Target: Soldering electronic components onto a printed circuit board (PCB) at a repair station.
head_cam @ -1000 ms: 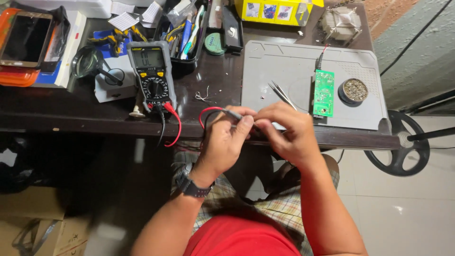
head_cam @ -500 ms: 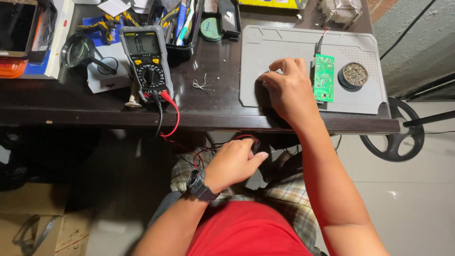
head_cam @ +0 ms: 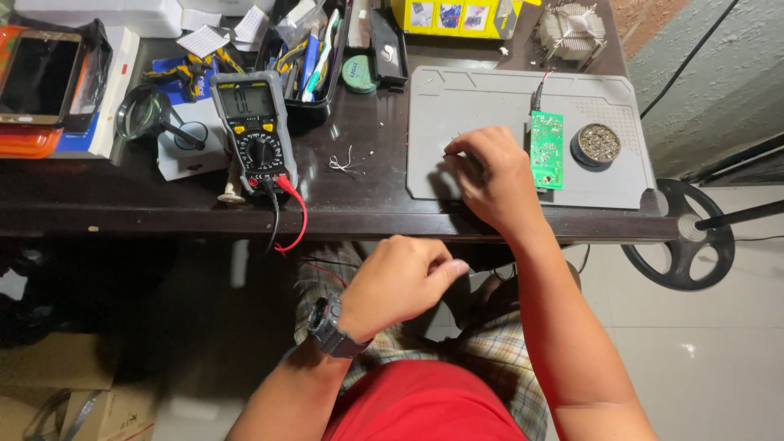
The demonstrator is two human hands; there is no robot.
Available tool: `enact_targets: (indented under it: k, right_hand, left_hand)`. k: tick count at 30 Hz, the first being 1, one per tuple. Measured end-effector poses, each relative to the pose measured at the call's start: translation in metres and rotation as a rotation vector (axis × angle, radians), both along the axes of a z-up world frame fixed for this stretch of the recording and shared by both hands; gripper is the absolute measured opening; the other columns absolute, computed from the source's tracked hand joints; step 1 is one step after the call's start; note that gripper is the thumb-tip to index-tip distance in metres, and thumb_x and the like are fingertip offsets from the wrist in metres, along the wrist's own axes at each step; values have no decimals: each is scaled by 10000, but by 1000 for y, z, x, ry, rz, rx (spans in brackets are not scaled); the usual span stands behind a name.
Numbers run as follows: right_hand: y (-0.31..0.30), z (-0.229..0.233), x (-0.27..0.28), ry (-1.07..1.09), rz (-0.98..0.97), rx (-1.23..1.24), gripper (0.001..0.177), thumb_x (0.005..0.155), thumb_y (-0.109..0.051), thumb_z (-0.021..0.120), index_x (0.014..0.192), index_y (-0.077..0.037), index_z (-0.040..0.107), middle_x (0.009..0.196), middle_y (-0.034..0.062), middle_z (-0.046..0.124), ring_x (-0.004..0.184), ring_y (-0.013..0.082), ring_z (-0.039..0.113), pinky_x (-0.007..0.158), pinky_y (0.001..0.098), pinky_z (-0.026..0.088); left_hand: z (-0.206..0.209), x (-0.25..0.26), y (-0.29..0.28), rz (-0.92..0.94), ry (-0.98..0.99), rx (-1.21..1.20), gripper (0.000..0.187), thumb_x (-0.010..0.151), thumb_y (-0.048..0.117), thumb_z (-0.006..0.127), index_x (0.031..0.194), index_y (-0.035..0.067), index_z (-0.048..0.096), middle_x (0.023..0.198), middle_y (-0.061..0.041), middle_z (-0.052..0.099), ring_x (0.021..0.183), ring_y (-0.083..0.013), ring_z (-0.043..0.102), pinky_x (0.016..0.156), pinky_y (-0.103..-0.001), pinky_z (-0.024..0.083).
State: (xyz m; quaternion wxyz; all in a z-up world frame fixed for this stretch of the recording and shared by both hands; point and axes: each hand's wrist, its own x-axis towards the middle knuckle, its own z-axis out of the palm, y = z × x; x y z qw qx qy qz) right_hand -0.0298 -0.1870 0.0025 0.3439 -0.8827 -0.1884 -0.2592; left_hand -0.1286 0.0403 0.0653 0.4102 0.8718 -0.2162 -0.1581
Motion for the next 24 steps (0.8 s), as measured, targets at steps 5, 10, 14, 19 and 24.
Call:
enact_targets:
  k: [5, 10, 14, 19, 24]
  right_hand:
    - [12, 18, -14, 366, 38, 705, 124, 1085, -85, 836, 1205, -110, 822, 937, 52, 838, 902, 97, 767, 806, 265, 660]
    - [19, 11, -19, 406, 80, 1107, 151, 1061, -58, 836, 1192, -11, 777, 958, 130, 833, 906, 173, 829, 732, 246, 639]
    - [17, 11, -22, 301, 36, 1080, 147, 1075, -73, 856, 1198, -8, 809, 1031, 115, 835, 905, 79, 729, 706, 199, 585]
    - [13, 18, -29, 192, -7, 956, 125, 1070, -23, 859, 1191, 0, 835, 1047, 120, 855, 810, 58, 692, 694, 211, 596]
    - [-12, 25, -21, 169, -97, 832, 151, 1069, -66, 854, 1212, -76, 897, 814, 60, 791, 695, 65, 678, 654, 232, 602]
  left_hand:
    - [-28, 45, -22, 327, -346, -440, 73, 1053, 196, 794, 1068, 173, 861, 852, -98, 808, 825, -288, 836, 655, -382, 671]
    - [-35, 79, -53, 396, -260, -839, 194, 1137, 97, 739, 1286, -5, 812, 1065, -149, 758, 860, -204, 799, 667, -296, 732]
    - [-44, 89, -72, 397, -65, -983, 177, 1122, 108, 778, 1251, 3, 839, 1008, -127, 810, 869, -180, 820, 619, -276, 724]
    - [-46, 96, -76, 410, 145, -1075, 186, 1122, 146, 771, 1244, 13, 819, 992, -89, 815, 874, -125, 774, 601, -202, 645]
    - [-37, 98, -78, 442, 186, -987, 212, 1147, 146, 689, 1247, -28, 757, 1080, -188, 837, 886, -176, 789, 661, -230, 640]
